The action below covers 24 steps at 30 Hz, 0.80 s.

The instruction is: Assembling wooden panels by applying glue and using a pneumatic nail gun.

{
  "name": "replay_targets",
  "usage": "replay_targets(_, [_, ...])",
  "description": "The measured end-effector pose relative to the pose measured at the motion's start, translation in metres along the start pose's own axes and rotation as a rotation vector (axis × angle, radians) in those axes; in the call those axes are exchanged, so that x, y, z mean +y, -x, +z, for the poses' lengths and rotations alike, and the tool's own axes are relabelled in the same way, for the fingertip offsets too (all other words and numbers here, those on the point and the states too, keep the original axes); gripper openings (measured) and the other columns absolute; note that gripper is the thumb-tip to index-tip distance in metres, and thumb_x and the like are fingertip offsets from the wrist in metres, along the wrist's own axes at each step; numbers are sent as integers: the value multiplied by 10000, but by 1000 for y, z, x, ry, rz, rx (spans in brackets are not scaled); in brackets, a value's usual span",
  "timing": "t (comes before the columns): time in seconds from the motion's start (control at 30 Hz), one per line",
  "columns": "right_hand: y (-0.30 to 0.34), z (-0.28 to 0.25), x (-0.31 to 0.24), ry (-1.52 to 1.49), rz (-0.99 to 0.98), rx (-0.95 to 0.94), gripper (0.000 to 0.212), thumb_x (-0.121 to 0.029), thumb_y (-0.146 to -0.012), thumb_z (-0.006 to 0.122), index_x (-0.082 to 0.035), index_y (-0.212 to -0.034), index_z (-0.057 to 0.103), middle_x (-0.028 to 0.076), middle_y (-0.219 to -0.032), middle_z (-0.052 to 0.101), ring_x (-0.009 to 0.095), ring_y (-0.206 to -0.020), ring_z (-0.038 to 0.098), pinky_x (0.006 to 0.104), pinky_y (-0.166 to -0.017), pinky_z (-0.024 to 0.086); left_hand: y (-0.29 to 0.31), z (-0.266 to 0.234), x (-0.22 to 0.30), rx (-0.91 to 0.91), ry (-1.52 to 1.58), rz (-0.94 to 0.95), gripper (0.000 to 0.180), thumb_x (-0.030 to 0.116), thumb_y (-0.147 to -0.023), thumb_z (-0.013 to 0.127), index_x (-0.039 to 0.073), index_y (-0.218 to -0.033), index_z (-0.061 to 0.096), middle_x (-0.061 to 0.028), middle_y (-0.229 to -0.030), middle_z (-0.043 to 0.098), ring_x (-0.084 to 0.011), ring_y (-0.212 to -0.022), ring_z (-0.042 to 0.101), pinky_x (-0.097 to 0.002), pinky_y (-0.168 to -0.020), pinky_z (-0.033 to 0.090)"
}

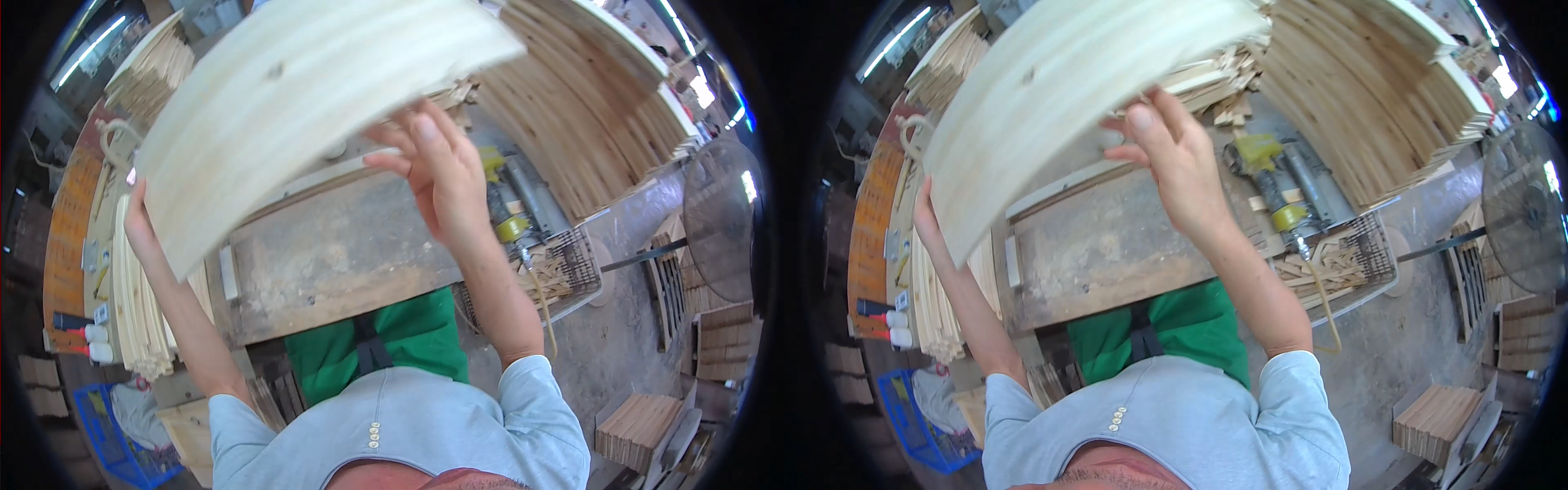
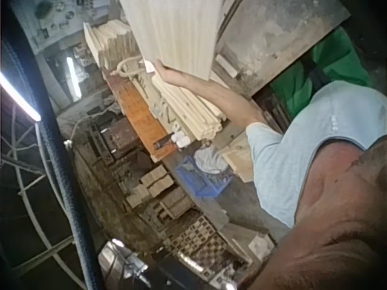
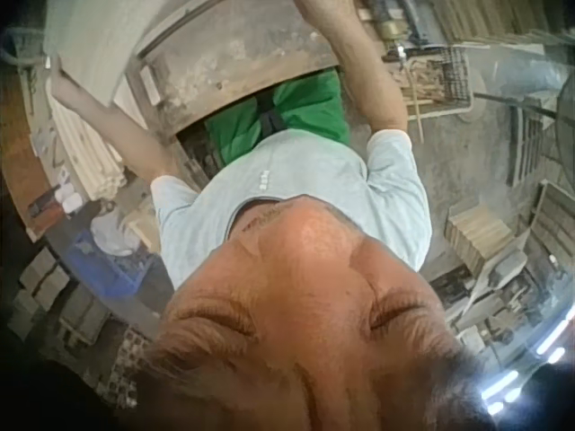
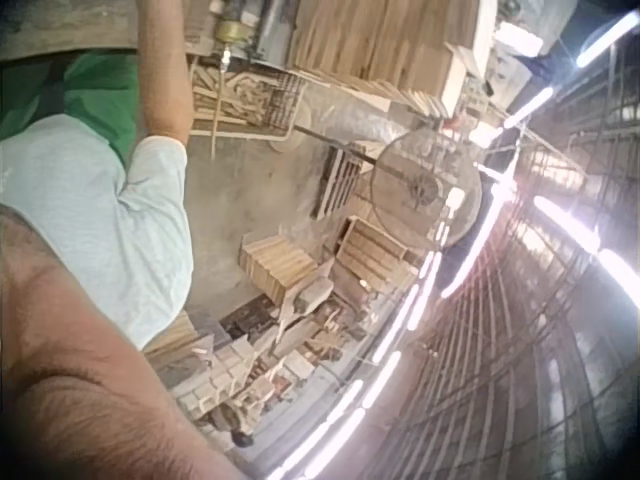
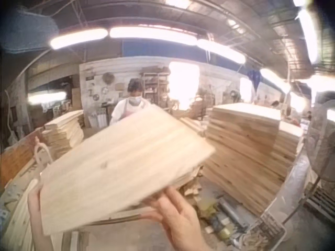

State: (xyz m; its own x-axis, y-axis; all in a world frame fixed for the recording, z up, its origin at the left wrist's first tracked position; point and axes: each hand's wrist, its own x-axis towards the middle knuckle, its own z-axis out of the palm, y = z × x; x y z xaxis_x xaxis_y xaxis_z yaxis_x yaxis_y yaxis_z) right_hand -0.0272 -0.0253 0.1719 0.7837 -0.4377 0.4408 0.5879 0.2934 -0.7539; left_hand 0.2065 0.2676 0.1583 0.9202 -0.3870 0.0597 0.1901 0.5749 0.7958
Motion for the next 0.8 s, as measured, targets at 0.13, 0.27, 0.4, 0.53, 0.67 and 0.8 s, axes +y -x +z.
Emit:
replay_targets(0.13, [83,-6,59,100,422,358,221,-257,-943,612,-37,-929,610,-40,-663,539,31,-491,412,190,-444,277,67,-90,-32,195,-167,-23,385,159,-951,516,-22,-1290,532,-137,-1233,618,-239,-1085,620,-358,-958,490])
replay_targets(0.27, [162,-17,89,-71,541,608,272,-218,-971,558,41,-1048,592,110,-909,682,156,-765,677,285,-646,567,106,-130,-77,170,-285,-141,418,55,-925,535,-61,-1324,495,-139,-1255,601,-198,-1127,589,-321,-979,465])
replay_targets(0.4, [193,-42,92,-190,631,580,282,-187,-997,508,42,-1149,568,152,-1072,676,226,-943,684,374,-782,593,108,-119,-101,179,-620,-190,460,64,-931,554,-80,-1358,460,-157,-1297,572,-181,-1152,561,-296,-992,433])
replay_targets(0.53, [175,-59,105,-178,601,616,294,-205,-995,516,53,-1129,560,173,-1074,672,256,-964,687,389,-784,607,95,-88,-106,170,-786,-158,473,63,-932,560,-89,-1366,446,-171,-1313,558,-181,-1165,549,-290,-1001,418])
replay_targets(0.67, [157,-61,112,-143,613,671,306,-224,-996,519,53,-1120,562,188,-1104,658,280,-998,676,386,-787,605,95,-69,-117,91,-989,-149,466,69,-930,565,-70,-1363,461,-165,-1348,541,-197,-1210,528,-303,-1037,389])
replay_targets(0.8, [153,-69,94,-155,685,679,346,-259,-1007,495,65,-1111,558,215,-1066,668,292,-954,691,383,-762,608,121,-65,-120,14,-1342,44,444,69,-904,597,-2,-1336,525,-145,-1388,521,-250,-1279,490,-347,-1074,363])
